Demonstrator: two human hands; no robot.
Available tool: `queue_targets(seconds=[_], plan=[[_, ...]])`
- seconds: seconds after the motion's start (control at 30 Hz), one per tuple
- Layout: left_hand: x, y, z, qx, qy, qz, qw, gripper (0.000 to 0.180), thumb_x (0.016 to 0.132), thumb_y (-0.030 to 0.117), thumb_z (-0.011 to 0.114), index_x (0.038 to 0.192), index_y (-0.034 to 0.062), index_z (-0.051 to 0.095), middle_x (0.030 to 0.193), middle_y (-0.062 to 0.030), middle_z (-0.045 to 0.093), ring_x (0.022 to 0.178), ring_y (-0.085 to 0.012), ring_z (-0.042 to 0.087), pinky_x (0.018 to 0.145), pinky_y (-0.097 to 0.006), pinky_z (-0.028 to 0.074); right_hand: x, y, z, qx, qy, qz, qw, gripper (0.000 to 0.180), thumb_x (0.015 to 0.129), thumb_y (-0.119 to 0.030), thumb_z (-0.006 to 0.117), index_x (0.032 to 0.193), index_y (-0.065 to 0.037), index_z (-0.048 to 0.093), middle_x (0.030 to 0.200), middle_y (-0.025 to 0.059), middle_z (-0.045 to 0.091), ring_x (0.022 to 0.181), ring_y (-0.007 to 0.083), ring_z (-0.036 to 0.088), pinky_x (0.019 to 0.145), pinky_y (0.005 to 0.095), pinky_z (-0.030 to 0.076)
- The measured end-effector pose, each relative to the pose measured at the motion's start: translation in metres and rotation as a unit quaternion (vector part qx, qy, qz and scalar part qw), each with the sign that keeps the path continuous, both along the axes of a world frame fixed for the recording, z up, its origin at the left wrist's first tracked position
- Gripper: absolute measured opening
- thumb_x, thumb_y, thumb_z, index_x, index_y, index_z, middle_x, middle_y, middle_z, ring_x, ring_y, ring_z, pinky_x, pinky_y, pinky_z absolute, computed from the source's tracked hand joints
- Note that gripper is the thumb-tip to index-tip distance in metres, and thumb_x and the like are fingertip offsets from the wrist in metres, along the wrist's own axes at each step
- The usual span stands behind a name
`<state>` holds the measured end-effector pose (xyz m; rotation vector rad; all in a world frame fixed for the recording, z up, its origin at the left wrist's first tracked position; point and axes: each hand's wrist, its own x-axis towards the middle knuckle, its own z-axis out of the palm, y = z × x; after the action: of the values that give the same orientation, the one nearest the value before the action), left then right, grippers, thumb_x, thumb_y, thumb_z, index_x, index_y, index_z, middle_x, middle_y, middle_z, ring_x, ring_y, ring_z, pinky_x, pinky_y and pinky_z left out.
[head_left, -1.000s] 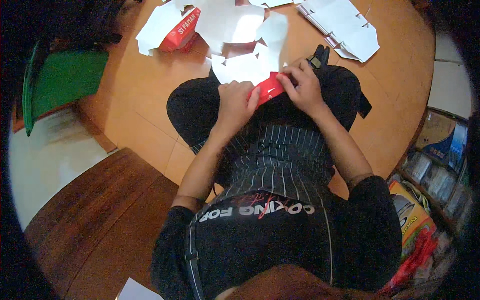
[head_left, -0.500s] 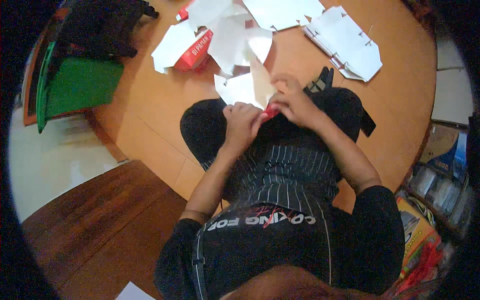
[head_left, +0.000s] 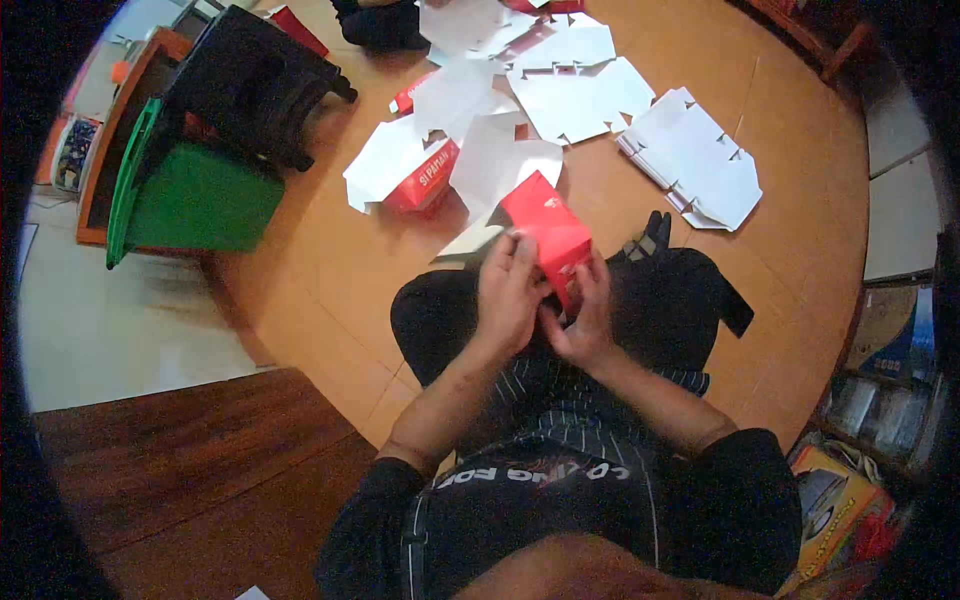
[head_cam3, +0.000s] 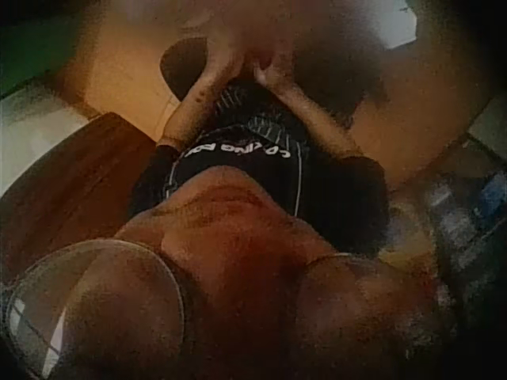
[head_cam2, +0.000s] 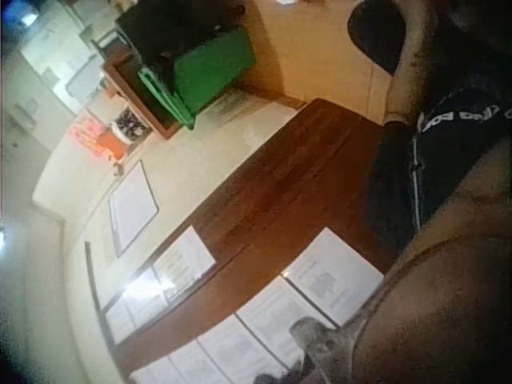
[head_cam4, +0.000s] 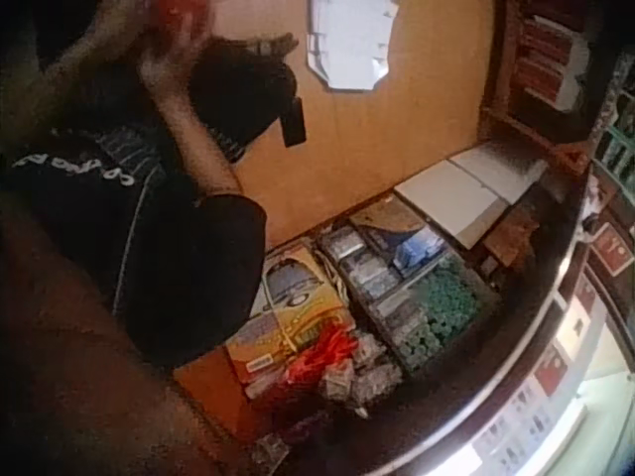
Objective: The person sits on the floor and assembles small red and white cardboard boxes by folding flat pieces into shape. They repeatedly pick up a flat piece, fold the sides, and place the finished box on the floor. Another person is visible in the background performing the same task.
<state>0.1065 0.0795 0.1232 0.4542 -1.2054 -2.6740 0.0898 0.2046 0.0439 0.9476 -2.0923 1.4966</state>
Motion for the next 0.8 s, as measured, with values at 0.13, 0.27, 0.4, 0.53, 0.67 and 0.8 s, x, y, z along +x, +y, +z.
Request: queue_targets(seconds=[0.13, 0.27, 0.4, 0.53, 0.67, 0.8], plan=[[0.002, 0.001, 0.001, -0.345, 0.087, -0.097, 0.93, 0.073, 0.094, 0.037, 0.062, 0.151, 0.0075, 0.027, 0.147, -0.0173, 0.041, 0.134, -0.0353, 0.043, 0.11, -0.054, 0.037, -0.042, -0.003, 0.008, -0.027, -0.237, -0.024, 0.971, 0.072, 0.081, 0.0, 0.054, 0.149, -0.008, 0.031, 0.138, 0.0285, 0.047, 0.128, 0.0384, 0.051, 0.106, 0.0398, 0.043], [0.04, -0.01, 0.03, -0.839, -0.017, -0.225, 0.495, 0.087, 0.085, 0.045, 0.069, 0.154, 0.015, 0.025, 0.154, -0.0214, 0.028, 0.139, -0.0445, 0.032, 0.112, -0.067, 0.02, -0.103, -0.01, 0.016, 0.058, -0.44, 0.104, 0.89, 0.066, 0.077, -0.001, 0.051, 0.143, -0.005, 0.041, 0.115, 0.0224, 0.061, 0.106, 0.0295, 0.062, 0.095, 0.0352, 0.049], [0.067, -0.048, 0.024, -0.814, -0.186, -0.337, 0.434, 0.045, 0.089, 0.022, 0.061, 0.132, 0.013, 0.052, 0.135, -0.0182, 0.052, 0.121, -0.0405, 0.053, 0.1, -0.055, 0.043, -0.118, -0.048, 0.023, 0.157, -0.582, 0.311, 0.735, 0.061, 0.079, -0.01, 0.053, 0.139, -0.001, 0.046, 0.105, 0.0171, 0.064, 0.097, 0.0231, 0.062, 0.089, 0.0343, 0.051], [0.087, -0.091, 0.026, -0.804, -0.283, -0.201, 0.482, 0.021, 0.089, 0.007, 0.05, 0.104, 0.0084, 0.065, 0.1, -0.0185, 0.068, 0.09, -0.0375, 0.067, 0.08, -0.048, 0.053, -0.083, -0.119, -0.031, -0.013, -0.493, 0.313, 0.812, 0.075, 0.09, -0.024, 0.061, 0.152, 0.0, 0.025, 0.152, 0.0237, 0.034, 0.139, 0.0312, 0.035, 0.114, 0.0379, 0.03], [0.092, -0.111, 0.031, -0.794, -0.319, -0.124, 0.502, 0.015, 0.092, 0.015, 0.055, 0.099, 0.0059, 0.065, 0.094, -0.0194, 0.069, 0.087, -0.0391, 0.067, 0.077, -0.047, 0.053, -0.071, -0.127, 0.003, -0.006, -0.171, 0.442, 0.881, 0.037, 0.093, -0.015, 0.06, 0.127, -0.001, 0.056, 0.145, 0.023, 0.042, 0.138, 0.0294, 0.037, 0.113, 0.0386, 0.03], [0.079, -0.124, 0.039, -0.751, -0.3, -0.076, 0.583, 0.023, 0.09, 0.023, 0.064, 0.093, 0.0011, 0.068, 0.084, -0.0226, 0.068, 0.082, -0.0394, 0.068, 0.072, -0.047, 0.051, -0.081, -0.12, -0.004, -0.063, -0.227, 0.407, 0.882, 0.018, 0.094, -0.013, 0.061, 0.109, -0.003, 0.062, 0.134, 0.0173, 0.048, 0.128, 0.0278, 0.045, 0.109, 0.0377, 0.035]])
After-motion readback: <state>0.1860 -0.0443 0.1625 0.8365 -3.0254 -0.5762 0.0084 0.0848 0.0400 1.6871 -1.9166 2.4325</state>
